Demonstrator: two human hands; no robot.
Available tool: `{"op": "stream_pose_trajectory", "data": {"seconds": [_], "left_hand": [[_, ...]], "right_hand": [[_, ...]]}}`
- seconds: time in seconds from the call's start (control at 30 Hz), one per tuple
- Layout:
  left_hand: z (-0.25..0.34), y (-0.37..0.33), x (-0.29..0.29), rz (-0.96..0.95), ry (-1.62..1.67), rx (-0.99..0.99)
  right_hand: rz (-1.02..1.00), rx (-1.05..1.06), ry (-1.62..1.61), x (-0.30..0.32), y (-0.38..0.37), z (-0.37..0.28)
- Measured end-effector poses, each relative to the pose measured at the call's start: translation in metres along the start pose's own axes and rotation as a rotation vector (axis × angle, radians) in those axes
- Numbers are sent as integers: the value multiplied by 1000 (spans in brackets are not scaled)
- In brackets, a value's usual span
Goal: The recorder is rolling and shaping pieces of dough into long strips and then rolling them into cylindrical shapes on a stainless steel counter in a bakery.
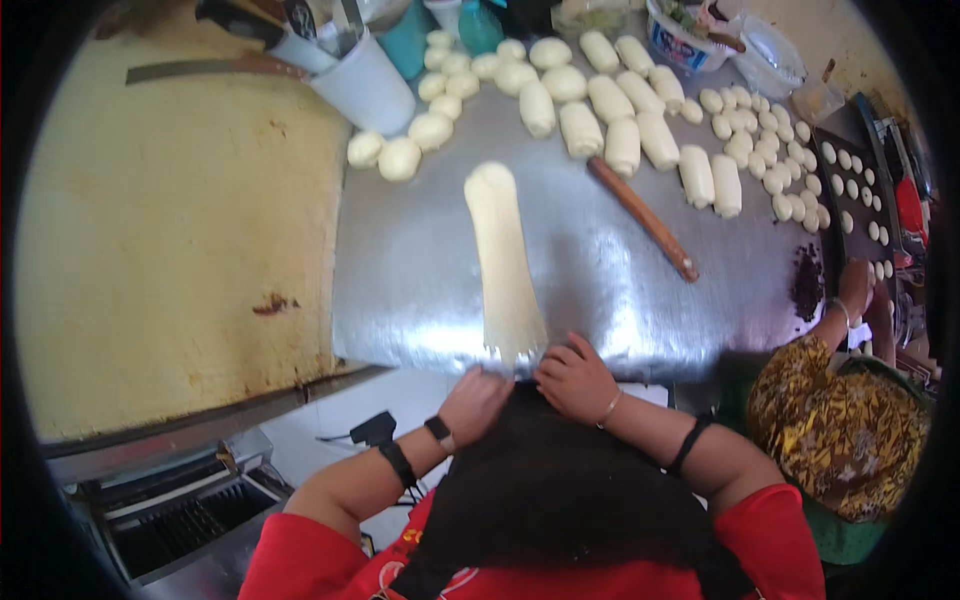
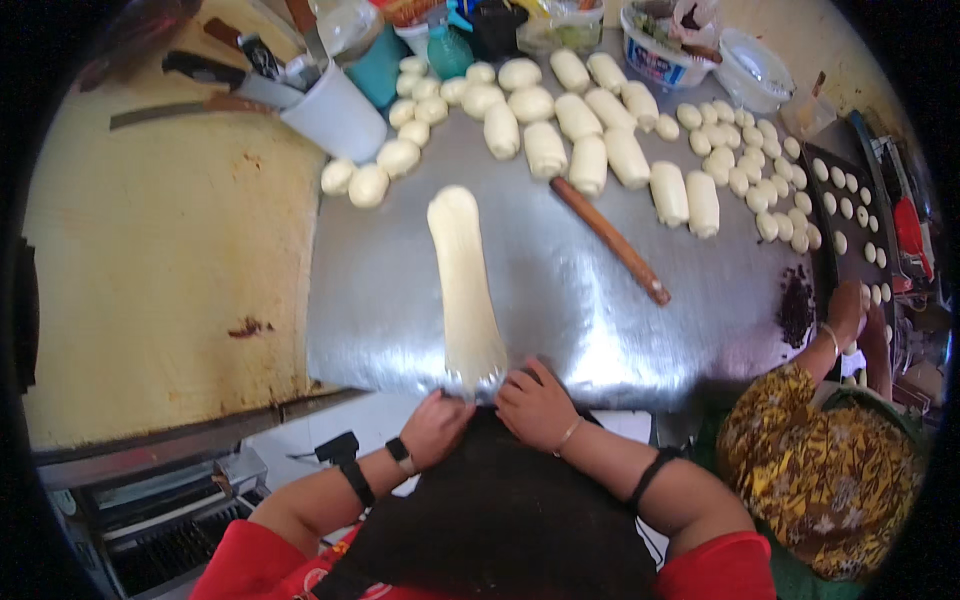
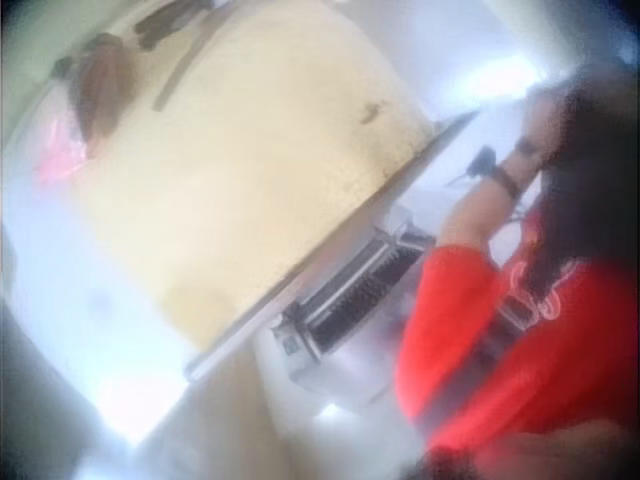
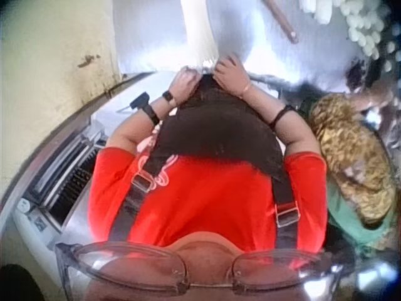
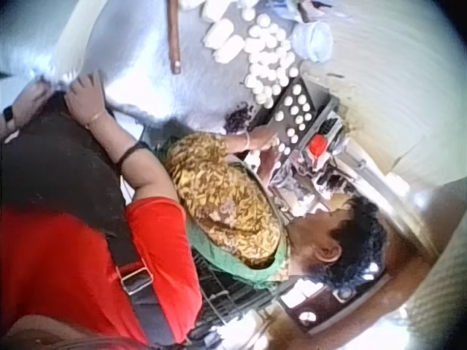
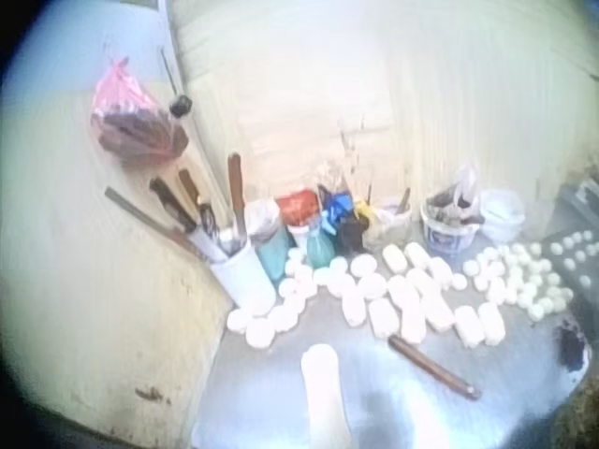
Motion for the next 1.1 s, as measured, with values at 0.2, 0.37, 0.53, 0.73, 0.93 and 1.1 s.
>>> {"op": "stream_pose_trajectory", "data": {"seconds": [0.2, 0.37, 0.53, 0.73, 0.93, 1.1], "left_hand": [[-83, -101, 82, 566, 244, 312], [-188, -200, 121, 643, 178, 329], [-217, -221, 136, -49, 541, 495], [-220, -264, 221, 444, -3, 329], [-199, -248, 164, 709, 142, 444], [-147, -200, 109, 705, -44, 205]], "right_hand": [[319, -632, -445, 11, -103, 99], [96, -655, -331, -21, -221, 174], [-373, -419, -322, 7, -262, 195], [-232, -519, -191, 30, -336, 228], [106, -422, -190, 5, -293, 191], [424, -275, 143, -3, -213, 146]]}}
Point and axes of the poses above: each hand's wrist, its own y-axis away from the middle knuckle, its own x-axis out of the back of the hand, z = x × y, the point moved 3 cm from there along -y, towards the middle knuckle, and after that the axes turned 9 degrees about y, right-handed, at the moved point
